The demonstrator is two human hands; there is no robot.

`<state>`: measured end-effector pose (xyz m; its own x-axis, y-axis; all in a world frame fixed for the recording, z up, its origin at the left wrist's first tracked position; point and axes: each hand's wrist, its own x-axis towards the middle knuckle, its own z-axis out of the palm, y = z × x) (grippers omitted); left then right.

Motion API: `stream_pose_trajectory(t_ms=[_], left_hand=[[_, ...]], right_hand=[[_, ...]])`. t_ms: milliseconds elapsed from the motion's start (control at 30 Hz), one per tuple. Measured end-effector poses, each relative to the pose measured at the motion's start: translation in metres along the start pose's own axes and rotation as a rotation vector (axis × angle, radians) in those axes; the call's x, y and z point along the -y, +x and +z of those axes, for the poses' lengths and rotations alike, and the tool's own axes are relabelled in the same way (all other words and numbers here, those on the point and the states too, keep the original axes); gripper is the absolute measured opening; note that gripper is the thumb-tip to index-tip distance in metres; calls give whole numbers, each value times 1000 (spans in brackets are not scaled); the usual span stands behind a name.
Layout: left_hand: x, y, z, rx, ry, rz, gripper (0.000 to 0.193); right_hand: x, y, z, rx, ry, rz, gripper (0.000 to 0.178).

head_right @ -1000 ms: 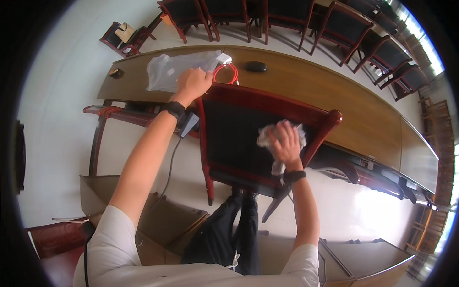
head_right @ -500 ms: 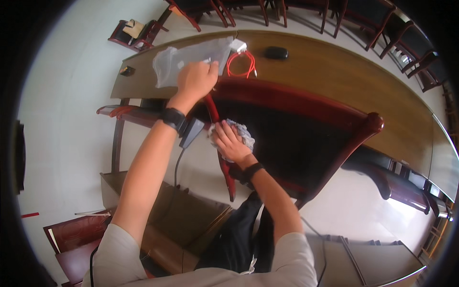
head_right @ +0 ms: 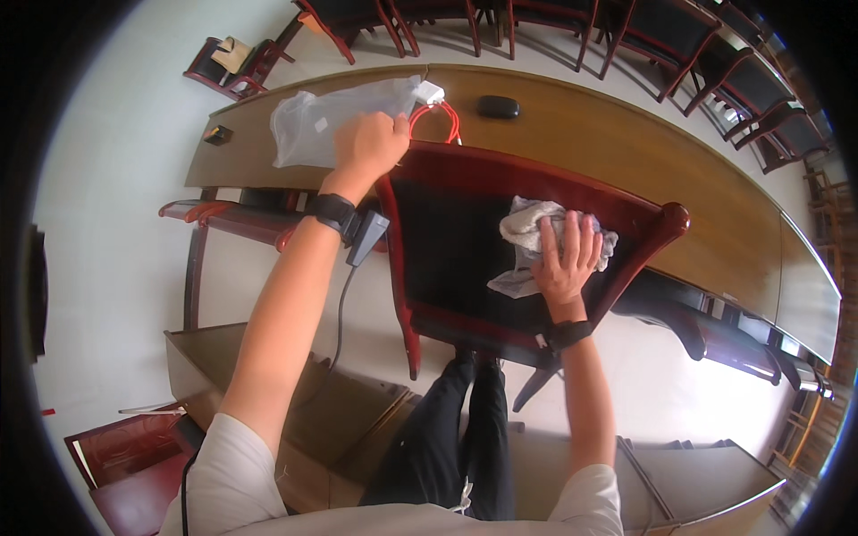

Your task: Cleaning the seat and back of a chair using a damp cloth and a bucket of water.

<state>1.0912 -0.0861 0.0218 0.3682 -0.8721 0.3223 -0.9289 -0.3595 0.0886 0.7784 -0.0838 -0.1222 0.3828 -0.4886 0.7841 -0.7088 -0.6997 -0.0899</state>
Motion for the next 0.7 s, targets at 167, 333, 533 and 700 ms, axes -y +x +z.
stream_pose_trajectory(t_ms=[167, 333, 533, 700], left_hand=[[-4, 2, -3, 32, 25, -19, 42], [-7, 5, -2, 44, 29, -46, 45], [-9, 2, -8, 175, -38, -88, 51], [-14, 11, -1, 75, -66, -58, 50]], right_hand=[[74, -73, 32, 60, 137, 131, 40], [169, -119, 51, 448, 401, -355, 43], [110, -119, 26, 626, 381, -543, 61], [-68, -113, -28, 323, -3, -240, 44]])
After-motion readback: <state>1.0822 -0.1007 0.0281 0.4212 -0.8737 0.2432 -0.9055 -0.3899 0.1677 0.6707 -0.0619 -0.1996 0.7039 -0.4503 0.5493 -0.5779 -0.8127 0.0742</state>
